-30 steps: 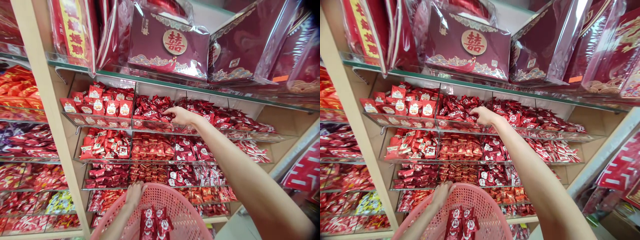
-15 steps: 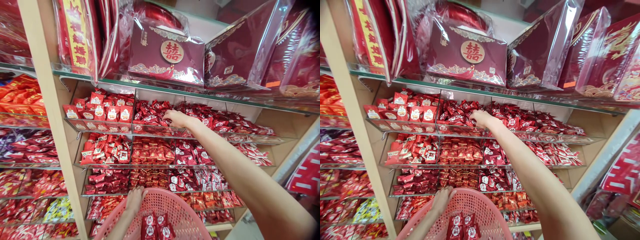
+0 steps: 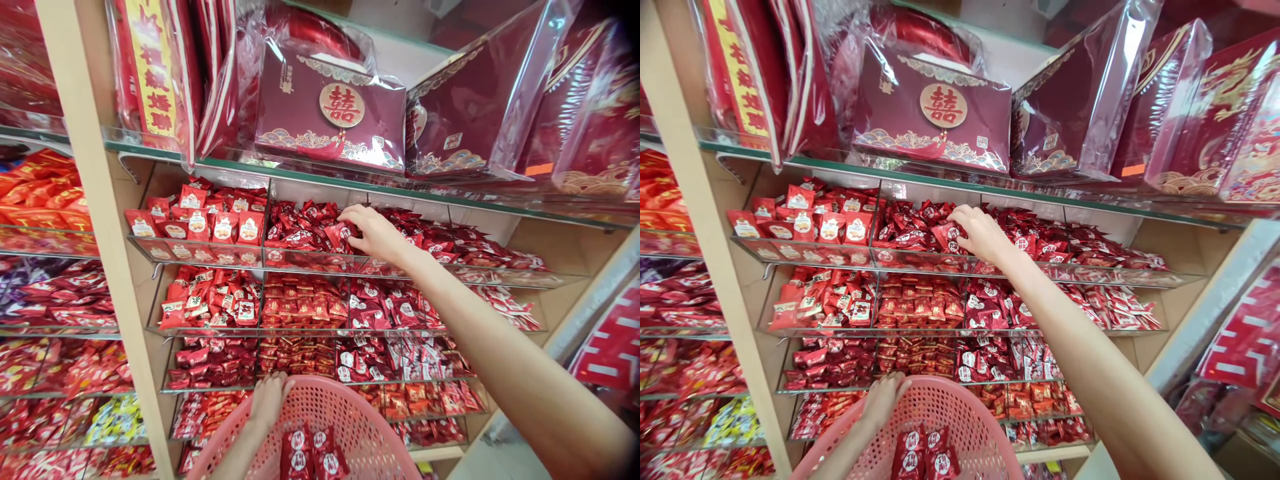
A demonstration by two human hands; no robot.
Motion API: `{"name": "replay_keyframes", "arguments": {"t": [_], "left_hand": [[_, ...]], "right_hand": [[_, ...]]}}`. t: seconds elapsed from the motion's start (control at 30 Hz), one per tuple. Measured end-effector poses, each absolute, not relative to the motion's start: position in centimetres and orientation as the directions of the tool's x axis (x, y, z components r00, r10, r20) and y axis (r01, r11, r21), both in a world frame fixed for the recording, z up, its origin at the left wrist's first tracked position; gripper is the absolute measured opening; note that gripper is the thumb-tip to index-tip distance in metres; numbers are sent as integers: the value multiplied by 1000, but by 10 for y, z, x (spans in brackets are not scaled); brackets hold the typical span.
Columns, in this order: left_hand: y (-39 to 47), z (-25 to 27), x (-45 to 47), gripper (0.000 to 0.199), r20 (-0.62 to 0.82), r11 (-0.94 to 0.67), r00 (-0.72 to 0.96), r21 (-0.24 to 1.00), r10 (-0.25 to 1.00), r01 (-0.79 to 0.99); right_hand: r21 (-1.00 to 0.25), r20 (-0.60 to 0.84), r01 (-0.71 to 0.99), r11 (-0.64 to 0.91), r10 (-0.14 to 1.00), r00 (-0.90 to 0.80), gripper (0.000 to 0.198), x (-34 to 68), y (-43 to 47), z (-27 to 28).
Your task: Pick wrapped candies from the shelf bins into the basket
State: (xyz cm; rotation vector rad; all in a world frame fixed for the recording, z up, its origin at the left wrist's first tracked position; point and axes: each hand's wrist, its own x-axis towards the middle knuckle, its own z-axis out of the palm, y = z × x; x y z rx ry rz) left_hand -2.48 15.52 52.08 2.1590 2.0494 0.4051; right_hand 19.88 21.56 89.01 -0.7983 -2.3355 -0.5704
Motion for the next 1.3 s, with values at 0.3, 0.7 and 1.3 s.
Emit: {"name": "replay_keyframes", "arguments": {"t": [0.3,0.7,1.3], "left_hand": [[153,525,-24,36,90,-69,45,292,995,954],[154,525,-23,36,98,-80,54,288,994,954],[157,525,-21,33,70,-97,82,252,994,963]], "right_hand": [[-947,291,-43,319,790,-539,40,190,135,797],[-913,-124,-221,-342,751,-648,30,179,129,666],[-798,-406,-207,-566,759,-509,26,184,123,562]]}}
